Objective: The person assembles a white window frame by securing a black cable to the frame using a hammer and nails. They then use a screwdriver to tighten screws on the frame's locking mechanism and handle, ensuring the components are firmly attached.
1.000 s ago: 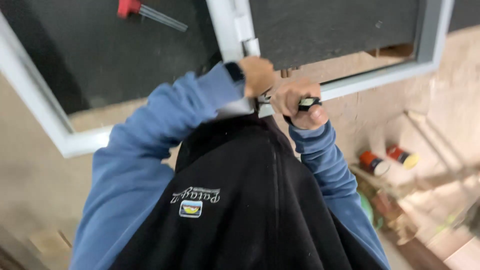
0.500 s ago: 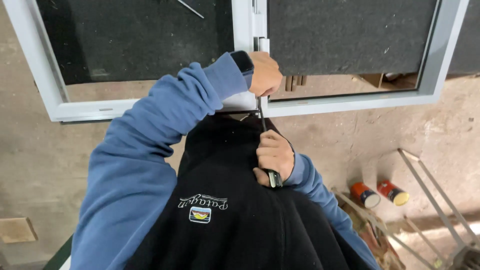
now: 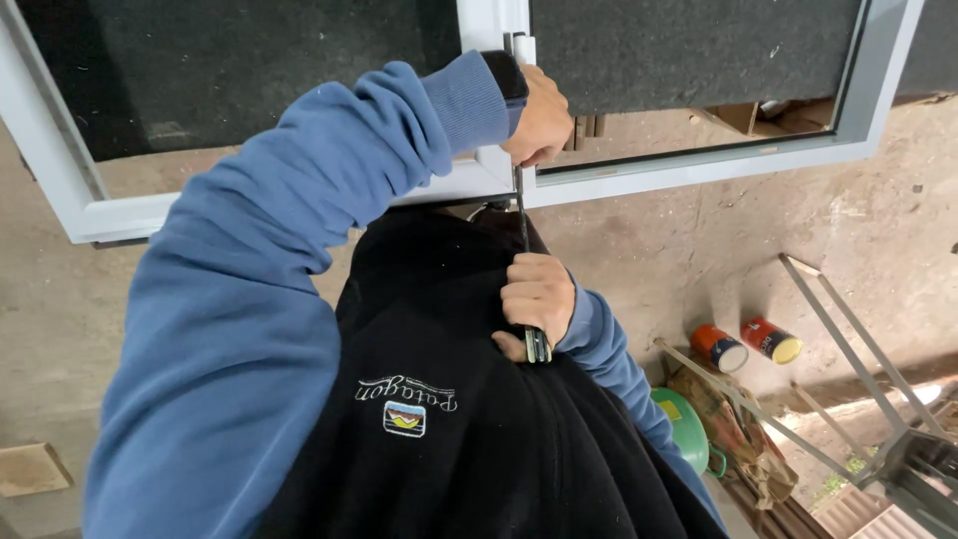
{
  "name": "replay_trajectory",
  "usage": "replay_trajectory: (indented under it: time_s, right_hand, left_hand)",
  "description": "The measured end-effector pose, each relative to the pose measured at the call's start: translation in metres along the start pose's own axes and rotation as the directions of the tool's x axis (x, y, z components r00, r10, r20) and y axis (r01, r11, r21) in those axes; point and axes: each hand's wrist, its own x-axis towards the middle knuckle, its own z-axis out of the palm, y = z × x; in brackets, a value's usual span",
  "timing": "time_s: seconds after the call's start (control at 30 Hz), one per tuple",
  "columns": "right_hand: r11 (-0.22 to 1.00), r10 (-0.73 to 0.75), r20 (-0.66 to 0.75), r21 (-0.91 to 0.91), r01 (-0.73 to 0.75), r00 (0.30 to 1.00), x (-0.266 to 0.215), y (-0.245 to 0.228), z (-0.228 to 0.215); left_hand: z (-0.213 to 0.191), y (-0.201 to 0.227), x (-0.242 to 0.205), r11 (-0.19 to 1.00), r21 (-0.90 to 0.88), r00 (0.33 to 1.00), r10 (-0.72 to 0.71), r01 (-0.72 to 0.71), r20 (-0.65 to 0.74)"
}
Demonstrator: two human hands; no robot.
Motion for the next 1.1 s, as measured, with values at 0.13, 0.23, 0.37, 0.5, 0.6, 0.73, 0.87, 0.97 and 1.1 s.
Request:
replay_trajectory:
  time_s: [0.13,0.23,0.37,0.5,0.6,0.73,0.87,0.97,1.1]
  right_hand:
    - [1.000,0.009,0.015,0.008,-0.009,1.000,-0.007,-0.004,0.000]
    - [1.000,0.004,0.029,0.008,-0.004,1.000,-0.009,-0.007,0.001]
    - [1.000,0.017,0.035,0.017,-0.017,0.999,-0.011,-0.010,0.001]
    - [0.999,0.024,0.046,0.020,-0.025,0.999,-0.008,-0.015,0.001]
    - [1.000,0.026,0.041,0.015,-0.027,0.999,-0.006,-0.016,0.002]
    - [0.999,0.021,0.062,0.032,-0.023,0.998,0.000,-0.015,-0.003]
    - [0.995,-0.070,0.020,0.073,0.068,0.997,-0.003,-0.015,-0.005]
    - [0.990,-0.101,0.015,0.097,0.099,0.995,0.004,-0.009,-0.008]
    - [0.994,-0.085,0.006,0.068,0.085,0.996,0.005,-0.007,-0.006]
  left_hand:
    - [0.002,0.002,-0.004,0.999,0.031,0.997,0.030,-0.028,-0.067]
    - [0.001,0.005,-0.014,0.999,0.030,0.996,-0.015,0.018,-0.085]
    - [0.001,0.006,-0.014,0.999,0.026,0.997,-0.044,0.045,-0.060]
    - [0.002,0.008,-0.020,0.999,0.038,0.993,-0.030,0.034,-0.118]
    - [0.012,0.001,-0.008,0.999,0.019,0.986,-0.037,0.040,-0.165]
    - [0.010,0.003,-0.002,0.995,-0.011,0.991,-0.103,0.103,-0.080]
    - [0.013,-0.001,0.001,1.000,-0.008,0.989,-0.017,0.016,-0.150]
    - [0.012,-0.010,0.001,1.000,-0.014,0.988,-0.002,-0.001,-0.157]
    - [0.010,-0.003,0.003,0.998,-0.053,0.995,-0.035,0.030,-0.092]
